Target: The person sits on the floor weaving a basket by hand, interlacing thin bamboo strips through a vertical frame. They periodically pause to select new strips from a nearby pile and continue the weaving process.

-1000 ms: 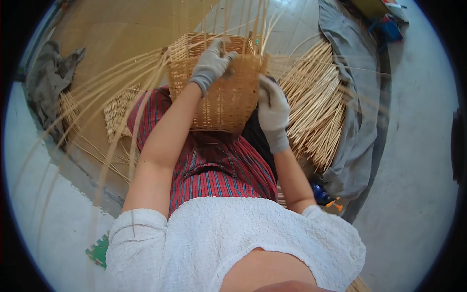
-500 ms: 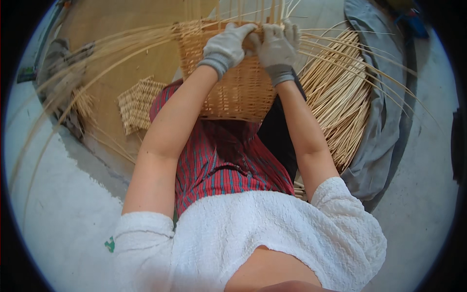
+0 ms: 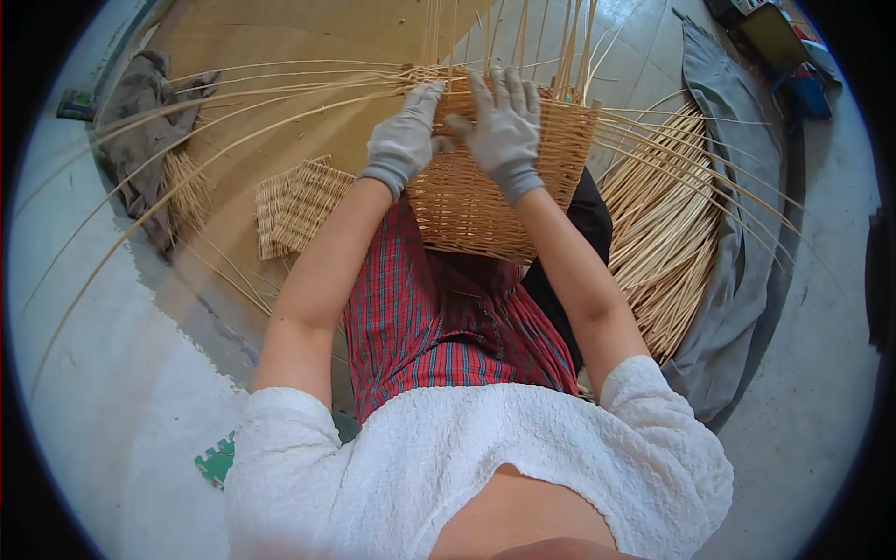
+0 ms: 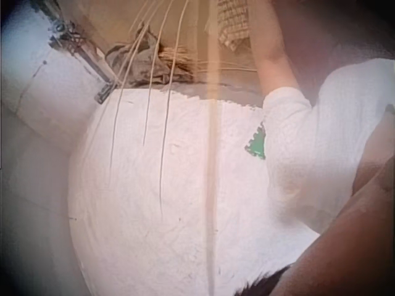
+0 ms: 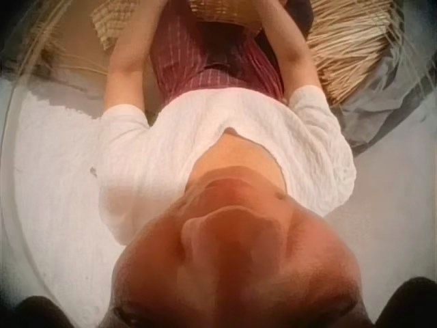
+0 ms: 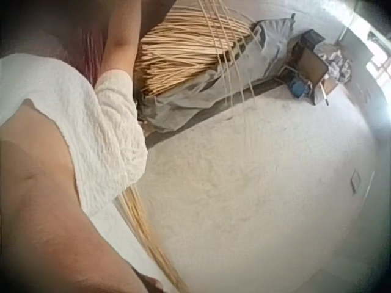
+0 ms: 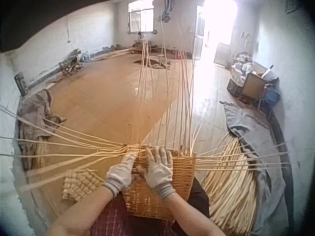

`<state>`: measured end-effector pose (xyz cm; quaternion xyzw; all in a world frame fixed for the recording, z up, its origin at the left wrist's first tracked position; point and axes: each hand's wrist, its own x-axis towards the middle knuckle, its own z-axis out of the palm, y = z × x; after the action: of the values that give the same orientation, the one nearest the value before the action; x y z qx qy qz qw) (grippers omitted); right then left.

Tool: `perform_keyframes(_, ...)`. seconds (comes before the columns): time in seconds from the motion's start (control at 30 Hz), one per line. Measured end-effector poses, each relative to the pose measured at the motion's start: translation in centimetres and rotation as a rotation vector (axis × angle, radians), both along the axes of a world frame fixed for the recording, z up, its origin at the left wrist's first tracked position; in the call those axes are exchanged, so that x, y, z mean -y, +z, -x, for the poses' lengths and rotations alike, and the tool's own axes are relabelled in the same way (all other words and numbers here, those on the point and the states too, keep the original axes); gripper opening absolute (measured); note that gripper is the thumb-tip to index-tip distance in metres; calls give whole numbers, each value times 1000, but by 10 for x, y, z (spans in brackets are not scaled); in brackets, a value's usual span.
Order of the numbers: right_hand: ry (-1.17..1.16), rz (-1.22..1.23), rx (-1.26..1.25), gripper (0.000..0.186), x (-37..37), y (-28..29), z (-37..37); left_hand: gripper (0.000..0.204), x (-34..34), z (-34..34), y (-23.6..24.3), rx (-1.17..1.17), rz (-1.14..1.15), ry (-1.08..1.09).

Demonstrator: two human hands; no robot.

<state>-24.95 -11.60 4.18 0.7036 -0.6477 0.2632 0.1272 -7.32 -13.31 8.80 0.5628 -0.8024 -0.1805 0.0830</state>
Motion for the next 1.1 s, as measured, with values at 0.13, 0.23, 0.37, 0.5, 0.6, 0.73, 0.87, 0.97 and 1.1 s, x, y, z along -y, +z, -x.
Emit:
perform_keyframes(0.13, -68, -24, -35, 76, 1, 1, -21, 76, -2, -5, 13, 109, -8, -26)
perform_keyframes(0.23, -42, -52, -49, 64, -6, 13, -27, 70, -2, -21, -3, 78, 100, -49)
perform_keyframes(0.37, -76, -251, 25, 51, -3, 21, -22, 63, -4, -14, -8, 109, 124, -117)
perform_keyframes(0.5, -50, -230, -40, 51, 6, 12, -12, 72, -4, -9, -4, 19, 104, -50)
perform_keyframes(0.6, 18, -99, -61, 66, -24, -10, -12, 79, -25, -28, -45, -251, 358, -42)
perform_keyframes(0.73, 117, -346, -24, 75, -115, -48, 2, 73, -52, -34, -89, -549, 125, 324)
perform_keyframes(0.87, 206, -396, 0, 80, -169, -67, -4, 56, -41, -46, -121, -583, -19, 280)
perform_keyframes(0.97, -21, -286, 406, 82, -180, -54, 11, 51, -50, -46, -121, -474, 16, 323)
perform_keyframes(1.1, -358, 102, 564, 79, -162, -72, 58, 50, -39, -42, -125, -568, 10, 332)
